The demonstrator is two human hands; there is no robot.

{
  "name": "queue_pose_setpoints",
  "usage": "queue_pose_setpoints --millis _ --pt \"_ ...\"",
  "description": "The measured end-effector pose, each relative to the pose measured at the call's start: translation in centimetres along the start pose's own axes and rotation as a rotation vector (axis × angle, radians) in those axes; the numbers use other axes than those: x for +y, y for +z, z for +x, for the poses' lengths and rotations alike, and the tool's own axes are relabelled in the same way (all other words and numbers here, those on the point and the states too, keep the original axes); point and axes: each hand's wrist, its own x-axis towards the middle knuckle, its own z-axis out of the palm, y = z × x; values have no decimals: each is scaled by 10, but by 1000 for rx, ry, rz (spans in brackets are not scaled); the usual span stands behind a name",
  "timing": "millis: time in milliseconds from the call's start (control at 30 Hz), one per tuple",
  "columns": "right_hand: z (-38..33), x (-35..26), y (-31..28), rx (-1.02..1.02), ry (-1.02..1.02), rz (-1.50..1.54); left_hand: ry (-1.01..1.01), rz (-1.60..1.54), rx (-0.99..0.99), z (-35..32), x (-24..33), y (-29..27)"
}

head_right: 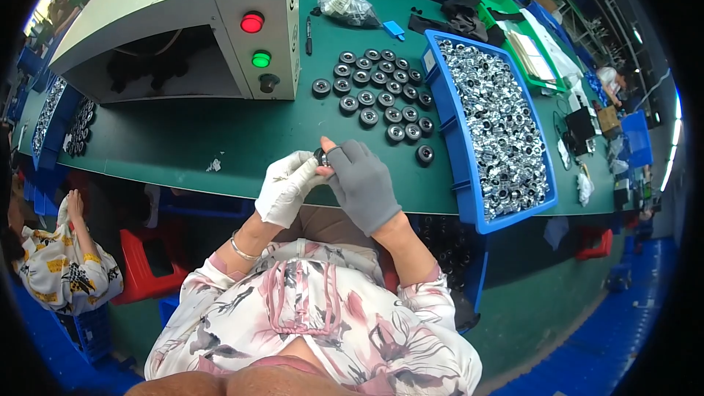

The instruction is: Assembling mechanical components by inserting metal rings into plastic housings at a factory workbench.

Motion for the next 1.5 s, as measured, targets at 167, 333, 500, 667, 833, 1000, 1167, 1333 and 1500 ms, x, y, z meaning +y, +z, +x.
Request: queue_pose_setpoints --millis 167,333,500,667,833,1000,1167,1333,1500 --pt "-6 5 3 9 -62 70 31 69 50 0 -2 2" --pt "-9 -3 5 122 65 142 33 123 57 0 -4 6" --pt "-9 -7 3 59 123 72 68 200 145 -5 -3 19" --pt "-6 -10 7 8 40 -74 51 -14 151 1 -10 19" --pt "-4 -8 2 84 283 405 37 -115 63 3 -4 4" --pt "-10 8 4 -54 300 643 71 228 -19 -8 11 -1" --pt "-14 9 14 -4 411 941 145 207 16 -10 11 1" --pt "-14 2 16 -7 492 1027 171 175 -21 -8 15 -6" --pt "-14 1 15 -13 414 1101 245 145 -91 -10 13 -14"
